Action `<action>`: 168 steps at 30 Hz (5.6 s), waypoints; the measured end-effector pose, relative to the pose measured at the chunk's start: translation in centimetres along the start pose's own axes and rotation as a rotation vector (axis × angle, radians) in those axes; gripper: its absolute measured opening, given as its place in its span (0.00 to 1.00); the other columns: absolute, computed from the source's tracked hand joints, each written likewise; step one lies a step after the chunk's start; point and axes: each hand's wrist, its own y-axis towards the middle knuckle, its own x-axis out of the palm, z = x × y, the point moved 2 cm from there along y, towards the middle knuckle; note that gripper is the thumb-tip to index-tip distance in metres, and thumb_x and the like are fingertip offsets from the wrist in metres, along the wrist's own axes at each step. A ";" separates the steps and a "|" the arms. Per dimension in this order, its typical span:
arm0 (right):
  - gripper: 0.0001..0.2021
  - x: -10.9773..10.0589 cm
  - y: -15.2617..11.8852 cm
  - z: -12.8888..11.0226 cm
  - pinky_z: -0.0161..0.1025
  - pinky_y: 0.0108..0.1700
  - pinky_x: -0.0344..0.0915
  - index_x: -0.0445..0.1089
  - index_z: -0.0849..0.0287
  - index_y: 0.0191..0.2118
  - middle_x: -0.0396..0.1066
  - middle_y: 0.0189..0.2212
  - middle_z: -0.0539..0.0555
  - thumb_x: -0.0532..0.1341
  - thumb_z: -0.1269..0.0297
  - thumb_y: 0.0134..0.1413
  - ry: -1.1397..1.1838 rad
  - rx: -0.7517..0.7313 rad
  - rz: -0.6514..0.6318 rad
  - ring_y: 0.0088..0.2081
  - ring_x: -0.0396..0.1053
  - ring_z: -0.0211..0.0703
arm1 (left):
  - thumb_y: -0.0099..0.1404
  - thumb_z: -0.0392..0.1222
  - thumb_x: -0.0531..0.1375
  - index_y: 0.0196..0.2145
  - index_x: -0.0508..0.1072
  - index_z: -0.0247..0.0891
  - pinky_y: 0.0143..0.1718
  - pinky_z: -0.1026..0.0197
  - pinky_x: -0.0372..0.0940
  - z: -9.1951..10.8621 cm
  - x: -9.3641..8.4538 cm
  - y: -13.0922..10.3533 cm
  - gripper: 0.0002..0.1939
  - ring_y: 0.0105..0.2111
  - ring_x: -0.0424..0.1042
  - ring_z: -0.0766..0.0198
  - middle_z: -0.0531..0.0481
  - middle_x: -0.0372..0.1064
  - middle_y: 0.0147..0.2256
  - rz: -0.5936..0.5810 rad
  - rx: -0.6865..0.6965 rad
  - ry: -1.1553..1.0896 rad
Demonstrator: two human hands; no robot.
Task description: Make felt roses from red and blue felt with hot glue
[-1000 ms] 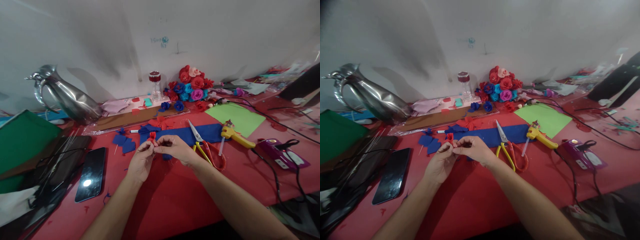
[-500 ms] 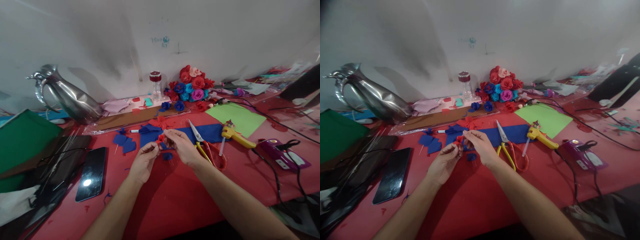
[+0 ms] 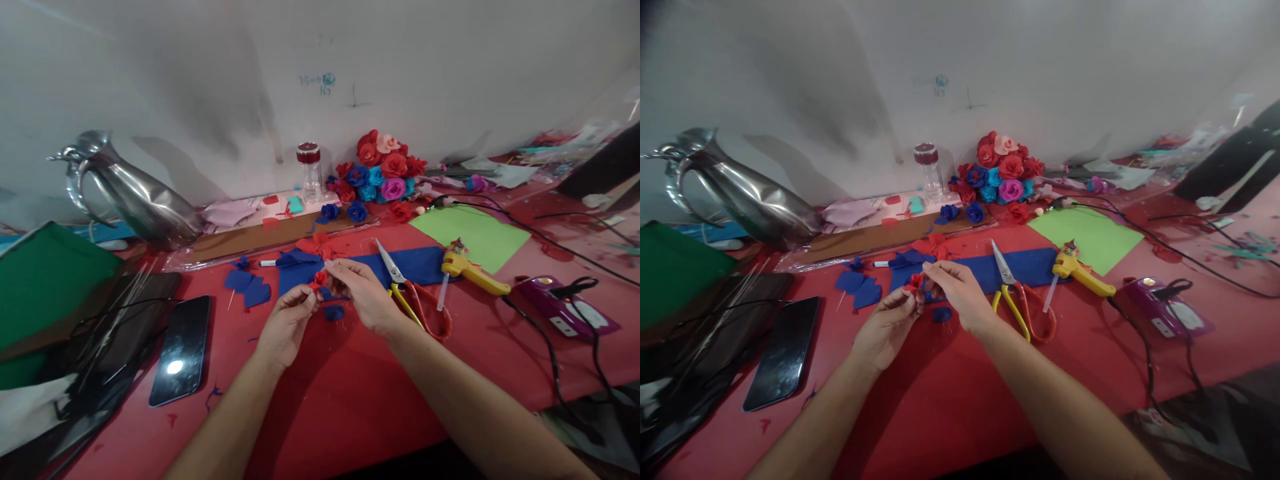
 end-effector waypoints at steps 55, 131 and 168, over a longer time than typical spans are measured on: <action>0.05 0.2 -0.1 0.1 0.34 0.28 0.57 0.70 0.57 0.22 0.66 0.18 0.46 0.61 0.63 0.42 -0.033 -0.083 0.039 0.23 0.59 0.34 | 0.40 0.46 0.75 0.22 0.77 0.39 0.34 0.65 0.59 -0.2 -0.1 0.2 0.14 0.29 0.65 0.68 0.54 0.72 0.25 0.147 0.100 0.141; 0.13 -0.5 0.3 1.3 0.33 0.25 0.56 0.71 0.58 0.27 0.64 0.18 0.46 0.59 0.54 0.55 -0.267 -0.243 0.204 0.21 0.59 0.34 | 0.46 0.42 0.73 0.24 0.74 0.39 0.40 0.62 0.62 0.8 -0.8 0.8 0.11 0.31 0.67 0.67 0.54 0.70 0.28 0.168 0.333 -0.050; 0.06 -1.8 0.7 0.8 0.38 0.36 0.62 0.70 0.55 0.35 0.75 0.35 0.54 0.56 0.69 0.59 -1.166 -0.348 0.296 0.37 0.72 0.46 | 0.51 0.44 0.63 0.29 0.76 0.38 0.35 0.62 0.58 2.2 -3.5 1.9 0.09 0.29 0.63 0.66 0.53 0.70 0.27 0.523 0.469 0.537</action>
